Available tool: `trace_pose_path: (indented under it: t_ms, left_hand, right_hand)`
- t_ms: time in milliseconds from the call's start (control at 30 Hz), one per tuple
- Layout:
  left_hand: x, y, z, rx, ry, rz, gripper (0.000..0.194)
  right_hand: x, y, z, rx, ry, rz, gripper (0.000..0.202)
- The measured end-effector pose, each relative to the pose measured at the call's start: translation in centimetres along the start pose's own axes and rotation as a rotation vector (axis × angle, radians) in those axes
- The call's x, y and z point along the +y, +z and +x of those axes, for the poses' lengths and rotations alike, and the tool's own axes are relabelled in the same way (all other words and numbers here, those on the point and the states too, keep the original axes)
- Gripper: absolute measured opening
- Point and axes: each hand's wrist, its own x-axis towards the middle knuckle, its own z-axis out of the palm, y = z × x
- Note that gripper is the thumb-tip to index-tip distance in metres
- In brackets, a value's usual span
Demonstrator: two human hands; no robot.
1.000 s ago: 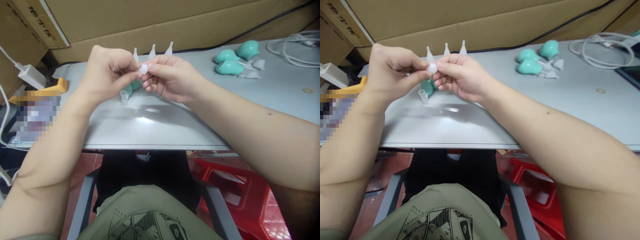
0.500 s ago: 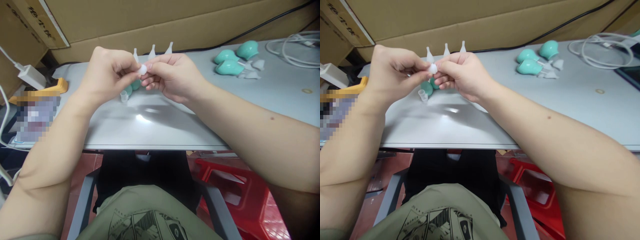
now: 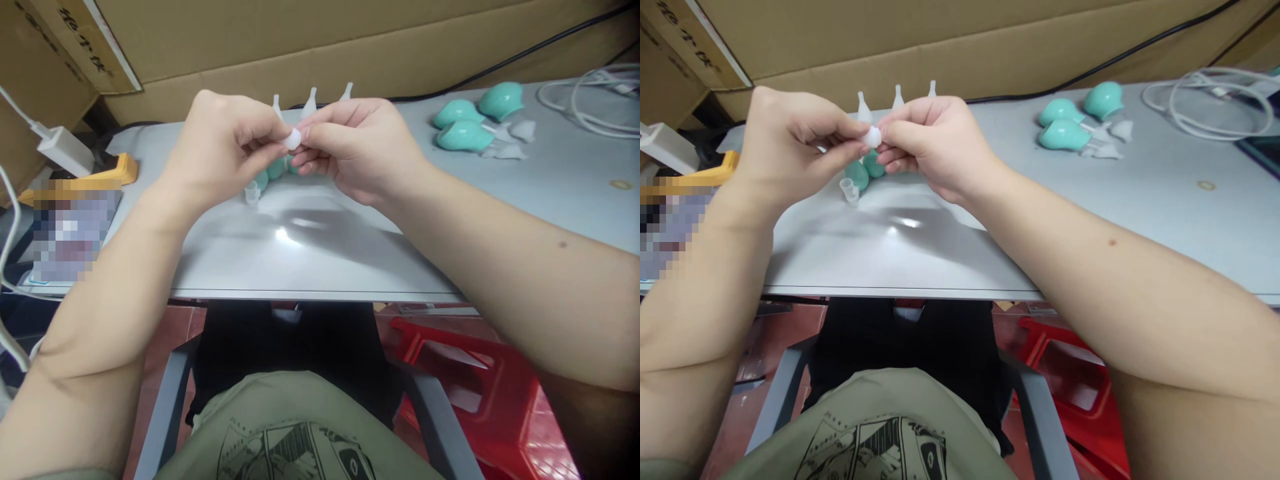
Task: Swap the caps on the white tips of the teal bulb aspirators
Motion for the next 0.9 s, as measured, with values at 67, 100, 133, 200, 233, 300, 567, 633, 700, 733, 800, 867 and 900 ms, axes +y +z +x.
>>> trace_pose_path:
  t_ms: [67,100,133,200,233,300,567,633,700,733,800,867,900]
  left_hand:
    - [-0.4,0.2,0.0,-0.008,0.017,0.004,0.022]
    - [-0.6,0.3,0.0,-0.016,0.034,0.01,0.024]
    - [-0.7,0.3,0.1,-0.013,0.054,0.02,0.027]
    - [-0.7,0.1,0.1,0.0,0.086,0.041,0.03]
    - [-0.5,-0.2,0.2,0.028,0.101,0.044,0.028]
    - [0.1,-1.3,0.3,-0.057,0.106,0.01,0.016]
    - [1.1,-4.4,-0.3,-0.442,-0.099,0.014,0.006]
    - [0.9,-4.3,-0.5,-0.575,-0.167,0.077,0.004]
    - [0.9,-4.1,-0.3,-0.712,-0.263,0.146,0.01]
    - [0.9,-4.1,-0.1,-0.768,-0.319,0.175,0.012]
    - [0.8,-3.9,0.3,-0.841,-0.41,0.214,0.014]
    - [0.6,-3.6,0.6,-0.867,-0.443,0.238,0.013]
    - [0.4,-3.5,0.6,-0.871,-0.45,0.251,0.013]
  right_hand:
    - [0.1,-0.1,0.0,0.006,-0.015,-0.002,0.027]
    - [0.1,-0.2,0.0,0.01,-0.029,-0.009,0.026]
    - [0.1,-0.3,0.0,0.009,-0.045,-0.025,0.025]
    - [0.1,-0.4,-0.1,-0.001,-0.093,-0.1,0.025]
    - [0.0,-0.5,-0.2,-0.006,-0.118,-0.149,0.026]
    - [-0.1,-0.7,-0.3,-0.013,-0.157,-0.234,0.028]
    - [0.3,-1.0,-1.5,-0.363,-0.192,-0.631,0.011]
    - [0.7,-1.0,-1.6,-0.454,-0.239,-0.731,0.012]
    - [1.0,-1.0,-1.6,-0.52,-0.302,-0.813,0.016]
    - [1.2,-0.9,-1.5,-0.543,-0.328,-0.848,0.017]
    - [1.5,-0.7,-1.5,-0.57,-0.363,-0.908,0.019]
    - [1.6,-0.4,-1.4,-0.579,-0.377,-0.957,0.021]
    - [1.6,-0.3,-1.4,-0.582,-0.377,-0.979,0.022]
